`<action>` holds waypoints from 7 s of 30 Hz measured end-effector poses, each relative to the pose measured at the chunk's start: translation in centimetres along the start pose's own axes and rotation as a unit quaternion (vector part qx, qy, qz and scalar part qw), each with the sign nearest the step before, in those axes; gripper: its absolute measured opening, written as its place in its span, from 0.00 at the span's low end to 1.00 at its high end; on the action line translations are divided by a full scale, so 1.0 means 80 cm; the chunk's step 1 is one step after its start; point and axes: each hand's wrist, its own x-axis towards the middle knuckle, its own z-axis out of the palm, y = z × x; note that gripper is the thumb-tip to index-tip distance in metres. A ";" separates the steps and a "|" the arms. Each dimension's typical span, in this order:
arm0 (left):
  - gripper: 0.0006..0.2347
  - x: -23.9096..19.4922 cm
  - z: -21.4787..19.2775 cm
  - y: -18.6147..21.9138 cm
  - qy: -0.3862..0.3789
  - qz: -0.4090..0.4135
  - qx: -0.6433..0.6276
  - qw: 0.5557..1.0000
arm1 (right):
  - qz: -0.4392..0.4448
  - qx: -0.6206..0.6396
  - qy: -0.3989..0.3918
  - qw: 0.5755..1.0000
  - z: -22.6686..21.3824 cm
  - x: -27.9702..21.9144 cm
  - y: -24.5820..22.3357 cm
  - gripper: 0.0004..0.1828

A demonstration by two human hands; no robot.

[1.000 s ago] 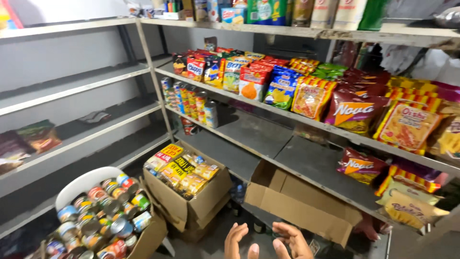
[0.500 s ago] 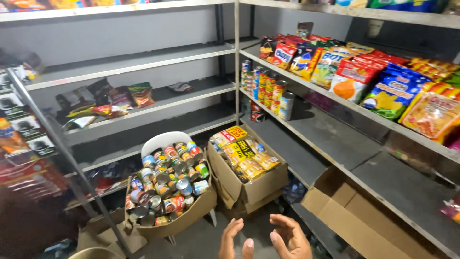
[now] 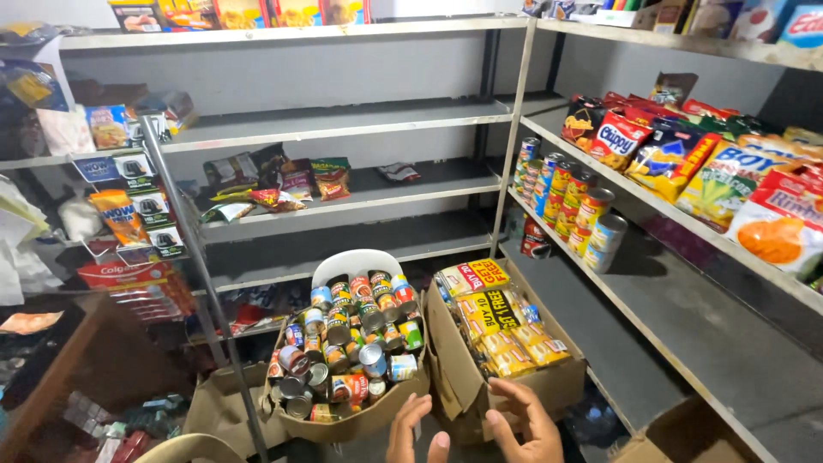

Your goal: Organize bags of snacks and chips on retail shelves.

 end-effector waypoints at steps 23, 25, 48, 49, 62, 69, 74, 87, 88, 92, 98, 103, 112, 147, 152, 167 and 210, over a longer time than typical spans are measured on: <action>0.20 0.177 0.095 -0.108 -0.050 -0.053 0.022 0.997 | -0.104 -0.105 -0.076 0.986 0.040 0.282 0.048 0.24; 0.19 0.215 0.102 -0.129 -0.054 -0.053 0.004 0.997 | -0.125 -0.118 -0.080 0.982 0.053 0.318 0.063 0.24; 0.16 0.564 0.261 -0.602 -0.156 -0.175 -0.040 0.971 | -0.176 -0.228 -0.080 0.954 0.227 0.735 0.415 0.22; 0.16 0.576 0.270 -0.618 -0.159 -0.181 -0.039 0.970 | -0.170 -0.229 -0.081 0.955 0.233 0.752 0.428 0.22; 0.17 0.692 0.356 -0.836 -0.153 -0.094 0.093 0.979 | -0.261 -0.345 -0.085 0.897 0.293 0.936 0.584 0.18; 0.19 0.745 0.421 -0.948 -0.188 -0.109 0.117 0.969 | -0.142 -0.425 -0.116 0.886 0.315 0.986 0.627 0.31; 0.17 0.757 0.450 -1.009 -0.187 -0.155 0.059 0.968 | -0.124 -0.442 -0.120 0.880 0.318 1.007 0.637 0.38; 0.18 0.763 0.412 -0.847 -0.061 -0.097 -0.183 0.976 | -0.144 -0.396 0.002 0.907 0.318 1.015 0.639 0.11; 0.18 0.759 0.410 -0.848 -0.063 -0.097 -0.184 0.976 | -0.143 -0.397 0.003 0.907 0.316 1.012 0.636 0.11; 0.20 0.742 0.407 -0.870 0.012 -0.139 -0.086 0.986 | -0.110 -0.315 0.039 0.942 0.308 1.000 0.624 0.10; 0.29 0.727 0.389 -0.871 -0.054 -0.124 0.025 0.990 | -0.043 -0.145 -0.029 0.988 0.288 0.998 0.629 0.09; 0.27 0.728 0.369 -0.832 -0.092 -0.119 -0.014 0.989 | -0.017 0.008 -0.075 0.997 0.268 0.988 0.609 0.07; 0.13 0.695 0.326 -0.722 -0.184 -0.241 -0.142 0.942 | 0.061 0.077 -0.057 0.994 0.234 0.902 0.507 0.11; 0.25 0.260 0.135 -0.105 -0.224 -0.371 -0.333 0.838 | 0.206 0.063 0.034 0.976 -0.022 0.257 0.050 0.21; 0.26 0.248 0.125 -0.083 -0.302 -0.345 -0.305 0.835 | 0.185 0.059 0.077 0.978 -0.046 0.217 0.026 0.24; 0.27 0.279 0.102 -0.063 -0.424 -0.329 -0.403 0.741 | 0.105 0.059 0.209 0.970 -0.025 0.136 -0.019 0.25; 0.23 0.040 0.260 0.201 -0.703 -0.265 -0.467 0.467 | 0.053 -0.125 0.591 0.795 -0.142 -0.210 -0.251 0.24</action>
